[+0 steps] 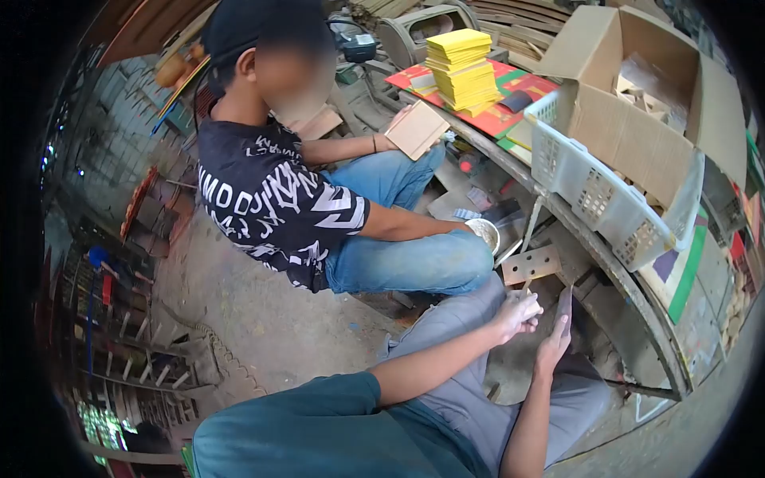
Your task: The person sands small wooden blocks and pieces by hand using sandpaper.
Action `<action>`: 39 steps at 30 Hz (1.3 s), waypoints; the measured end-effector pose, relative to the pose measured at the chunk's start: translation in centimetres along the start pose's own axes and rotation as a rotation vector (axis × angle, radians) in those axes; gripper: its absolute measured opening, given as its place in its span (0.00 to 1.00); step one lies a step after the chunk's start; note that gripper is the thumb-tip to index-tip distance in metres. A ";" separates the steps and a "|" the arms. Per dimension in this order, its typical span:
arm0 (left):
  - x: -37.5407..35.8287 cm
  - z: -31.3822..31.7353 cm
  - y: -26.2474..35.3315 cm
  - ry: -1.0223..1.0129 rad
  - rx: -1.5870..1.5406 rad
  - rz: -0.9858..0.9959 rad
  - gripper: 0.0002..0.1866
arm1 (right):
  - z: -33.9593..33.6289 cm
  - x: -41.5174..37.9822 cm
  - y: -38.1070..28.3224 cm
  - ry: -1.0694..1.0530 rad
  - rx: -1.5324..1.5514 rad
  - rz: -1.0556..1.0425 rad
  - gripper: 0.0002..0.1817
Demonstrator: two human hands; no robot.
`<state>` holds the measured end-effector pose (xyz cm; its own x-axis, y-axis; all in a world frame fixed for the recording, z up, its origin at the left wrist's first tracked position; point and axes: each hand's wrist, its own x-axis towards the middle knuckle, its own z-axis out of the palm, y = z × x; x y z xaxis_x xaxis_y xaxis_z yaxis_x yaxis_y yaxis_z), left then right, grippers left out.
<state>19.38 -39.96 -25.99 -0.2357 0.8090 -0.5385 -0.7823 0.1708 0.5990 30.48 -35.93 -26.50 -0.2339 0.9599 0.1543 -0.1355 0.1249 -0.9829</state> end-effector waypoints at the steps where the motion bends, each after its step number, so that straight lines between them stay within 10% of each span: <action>1: -0.8 0.3 0.4 -0.002 -0.002 0.013 0.12 | -0.2 -0.2 0.7 -0.008 0.004 -0.010 0.28; 9: 0.1 -0.2 -2.3 0.051 0.121 0.166 0.41 | 0.7 -1.4 -1.2 -0.210 0.190 0.357 0.24; 12: 1.0 -0.8 -2.9 0.037 0.435 0.072 0.48 | 0.8 -1.2 -1.5 -0.138 0.094 0.311 0.25; 14: 1.5 -0.9 -4.5 0.187 0.994 0.367 0.53 | 0.2 -0.7 -0.5 -0.152 0.078 0.258 0.25; 22: -1.8 0.3 -1.5 0.013 1.085 0.730 0.30 | -0.4 1.3 0.7 -0.223 0.061 0.118 0.21; 28: -0.6 -0.4 -2.8 0.009 1.269 0.931 0.31 | -1.1 1.6 2.7 -0.212 0.116 0.166 0.20; 35: -1.3 -0.3 -2.2 0.070 1.404 0.819 0.26 | -0.5 1.1 0.7 -0.148 0.251 0.404 0.19; 39: 0.2 0.2 -0.7 0.232 0.847 0.532 0.14 | -0.8 1.7 0.4 -0.079 0.331 0.583 0.20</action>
<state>20.01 -39.82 -26.35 -0.6093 0.7825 -0.1285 0.0990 0.2358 0.9667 30.83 -34.02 -26.75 -0.4263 0.8243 -0.3726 -0.2511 -0.5036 -0.8267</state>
